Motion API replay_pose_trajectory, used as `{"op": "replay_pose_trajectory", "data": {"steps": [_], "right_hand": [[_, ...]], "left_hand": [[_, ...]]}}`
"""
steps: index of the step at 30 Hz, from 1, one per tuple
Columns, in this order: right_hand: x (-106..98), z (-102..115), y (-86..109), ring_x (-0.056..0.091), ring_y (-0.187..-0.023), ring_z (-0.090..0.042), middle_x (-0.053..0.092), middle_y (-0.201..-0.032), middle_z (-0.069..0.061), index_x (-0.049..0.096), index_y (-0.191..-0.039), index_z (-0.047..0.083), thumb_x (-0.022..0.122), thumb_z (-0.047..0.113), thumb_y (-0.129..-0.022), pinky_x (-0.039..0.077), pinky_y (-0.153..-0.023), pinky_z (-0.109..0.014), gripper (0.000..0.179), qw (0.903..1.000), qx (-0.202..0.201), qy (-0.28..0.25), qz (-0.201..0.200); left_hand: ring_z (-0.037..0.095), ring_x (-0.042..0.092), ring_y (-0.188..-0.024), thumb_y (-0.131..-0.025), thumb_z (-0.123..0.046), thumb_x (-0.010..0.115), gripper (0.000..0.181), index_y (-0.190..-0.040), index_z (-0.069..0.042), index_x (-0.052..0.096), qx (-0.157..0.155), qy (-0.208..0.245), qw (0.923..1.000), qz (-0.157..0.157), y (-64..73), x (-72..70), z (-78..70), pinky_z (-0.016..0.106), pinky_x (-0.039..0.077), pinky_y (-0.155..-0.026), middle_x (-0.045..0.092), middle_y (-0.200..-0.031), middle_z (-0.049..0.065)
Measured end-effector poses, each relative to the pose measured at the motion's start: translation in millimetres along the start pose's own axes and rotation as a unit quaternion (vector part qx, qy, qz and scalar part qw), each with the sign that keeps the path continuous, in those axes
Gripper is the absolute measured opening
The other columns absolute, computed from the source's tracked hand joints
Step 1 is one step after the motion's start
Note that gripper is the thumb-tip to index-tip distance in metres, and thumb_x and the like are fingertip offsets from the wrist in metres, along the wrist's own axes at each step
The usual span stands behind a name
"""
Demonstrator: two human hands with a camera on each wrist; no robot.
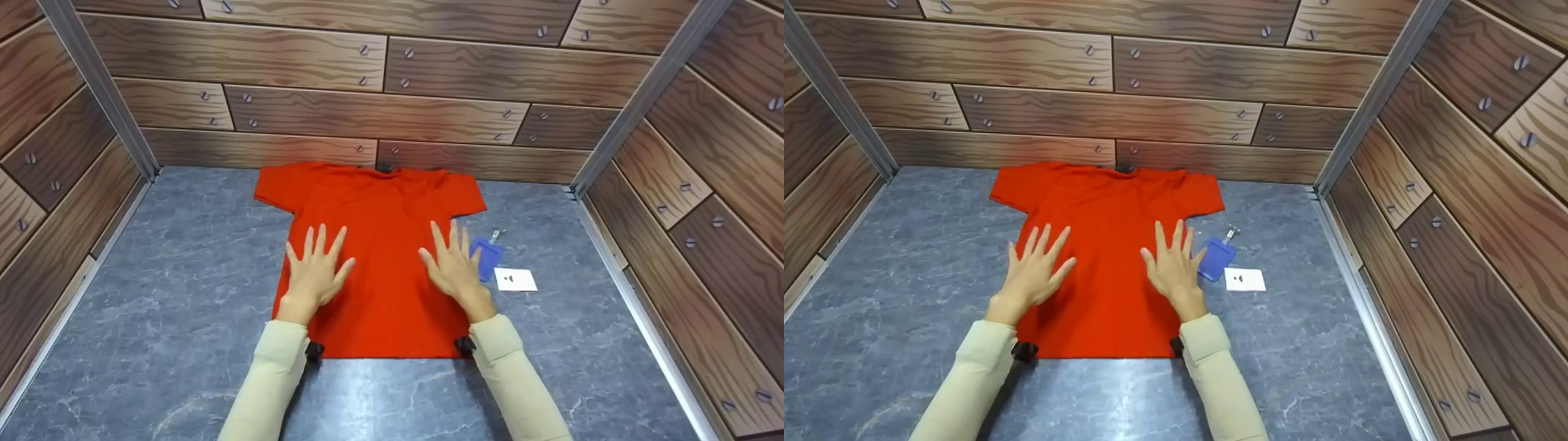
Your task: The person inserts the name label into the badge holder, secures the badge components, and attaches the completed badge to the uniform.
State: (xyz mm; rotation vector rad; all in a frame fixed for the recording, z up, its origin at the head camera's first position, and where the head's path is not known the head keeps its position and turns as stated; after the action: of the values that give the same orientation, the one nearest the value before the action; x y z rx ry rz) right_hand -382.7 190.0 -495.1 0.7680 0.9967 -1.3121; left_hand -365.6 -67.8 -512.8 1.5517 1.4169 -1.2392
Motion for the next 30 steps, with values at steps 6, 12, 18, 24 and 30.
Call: {"op": "replay_pose_trajectory", "data": {"steps": [6,12,18,24,30], "right_hand": [[-15.2,-26.2,-5.1,0.045,-0.141,-0.053,0.047,-0.152,-0.034,0.044,-0.152,-0.002,0.066,0.021,-0.099,0.036,-0.118,-0.063,0.061,0.9933,-0.021,-0.105,-0.043],[-30.0,-76.2,-10.1,0.061,-0.124,-0.050,0.062,-0.134,-0.034,0.058,-0.138,-0.006,0.071,0.010,-0.094,0.047,-0.109,-0.058,0.048,0.9842,0.030,-0.155,-0.081],[-34.9,-111.6,-16.8,0.058,-0.128,-0.051,0.062,-0.135,-0.032,0.059,-0.137,-0.004,0.070,0.010,-0.095,0.044,-0.112,-0.058,0.046,0.9842,0.077,-0.146,-0.064],[-34.5,-128.0,-28.0,0.059,-0.125,-0.051,0.064,-0.131,-0.034,0.063,-0.132,-0.005,0.073,0.013,-0.093,0.044,-0.109,-0.059,0.045,0.9917,0.077,-0.091,-0.048],[-36.2,-133.6,-36.3,0.062,-0.115,-0.053,0.068,-0.122,-0.033,0.066,-0.127,-0.007,0.078,0.018,-0.089,0.044,-0.102,-0.060,0.047,0.9965,0.063,-0.025,-0.049]], "left_hand": [[0.040,0.051,-0.141,-0.105,-0.039,0.057,0.054,-0.154,-0.018,0.049,0.040,0.081,0.9956,-0.026,10.2,-8.7,-4.6,0.067,0.042,-0.112,0.053,-0.153,0.018],[0.036,0.056,-0.138,-0.104,-0.033,0.062,0.048,-0.148,-0.014,0.057,0.063,0.176,0.9822,-0.009,18.9,-9.8,-8.3,0.058,0.044,-0.114,0.059,-0.149,0.014],[0.032,0.058,-0.137,-0.104,-0.031,0.063,0.047,-0.147,-0.013,0.058,0.081,0.224,0.9711,0.010,24.5,-9.3,-16.8,0.054,0.044,-0.116,0.060,-0.149,0.009],[0.032,0.066,-0.126,-0.103,-0.029,0.063,0.046,-0.147,-0.015,0.058,0.094,0.239,0.9659,0.030,27.9,-4.0,-25.5,0.049,0.053,-0.108,0.061,-0.148,0.008],[0.033,0.067,-0.123,-0.104,-0.030,0.063,0.046,-0.147,-0.014,0.058,0.102,0.244,0.9637,0.039,29.3,0.8,-30.1,0.048,0.054,-0.106,0.063,-0.146,0.008]]}}
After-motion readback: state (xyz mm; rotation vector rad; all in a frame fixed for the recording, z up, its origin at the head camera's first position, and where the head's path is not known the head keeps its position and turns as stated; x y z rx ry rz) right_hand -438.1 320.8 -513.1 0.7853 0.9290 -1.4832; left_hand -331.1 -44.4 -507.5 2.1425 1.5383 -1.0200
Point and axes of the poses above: each hand's wrist, its own y-axis away from the middle knuckle, its own x-axis out of the palm, z = x × y, the point moved 10 cm from there along -y, towards the middle knuckle
